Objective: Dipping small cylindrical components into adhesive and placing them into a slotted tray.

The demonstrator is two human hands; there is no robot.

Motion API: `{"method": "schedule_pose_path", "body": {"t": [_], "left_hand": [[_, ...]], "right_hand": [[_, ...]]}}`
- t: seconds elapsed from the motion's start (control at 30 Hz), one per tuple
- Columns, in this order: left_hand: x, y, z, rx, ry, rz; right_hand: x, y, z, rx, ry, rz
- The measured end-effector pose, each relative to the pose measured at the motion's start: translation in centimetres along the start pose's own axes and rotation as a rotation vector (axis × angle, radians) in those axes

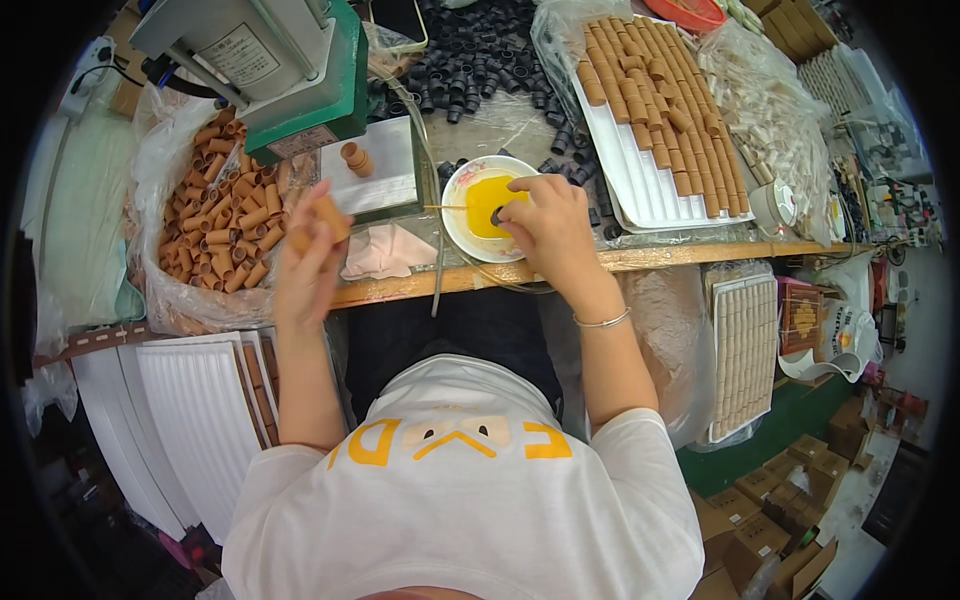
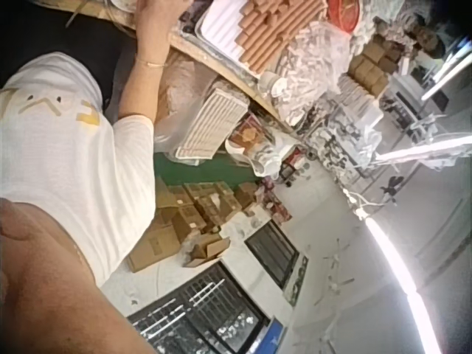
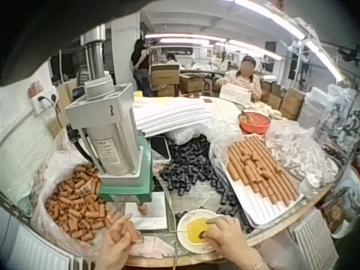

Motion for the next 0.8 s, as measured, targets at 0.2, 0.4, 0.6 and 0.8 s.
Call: {"method": "schedule_pose_path", "body": {"t": [0.2, 0.4, 0.6, 0.8], "left_hand": [[0.2, 7.4, -4.3, 0.617, -0.313, -0.136], [0.2, 11.0, -5.9, 0.507, -0.402, -0.046], [-0.3, 12.2, -7.2, 0.582, -0.437, -0.064], [-1.4, 9.2, -5.5, 0.435, -0.242, 0.031]], "right_hand": [[-0.4, -0.9, -1.9, -0.072, 0.014, 0.109], [-0.7, -2.2, -4.9, -0.272, -0.079, 0.374], [-1.3, -3.8, -3.6, -0.109, -0.130, 0.368], [-1.9, -13.2, 12.9, 0.504, 0.543, 0.533]]}}
Point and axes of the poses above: each hand's wrist, its own x-axis away from the middle knuckle, its own y-axis out of the palm, z = x × y, the point moved 9 cm from there along -x, towards the middle knuckle, and after that the axes turned 12 degrees about -x, right-handed, at the moved point
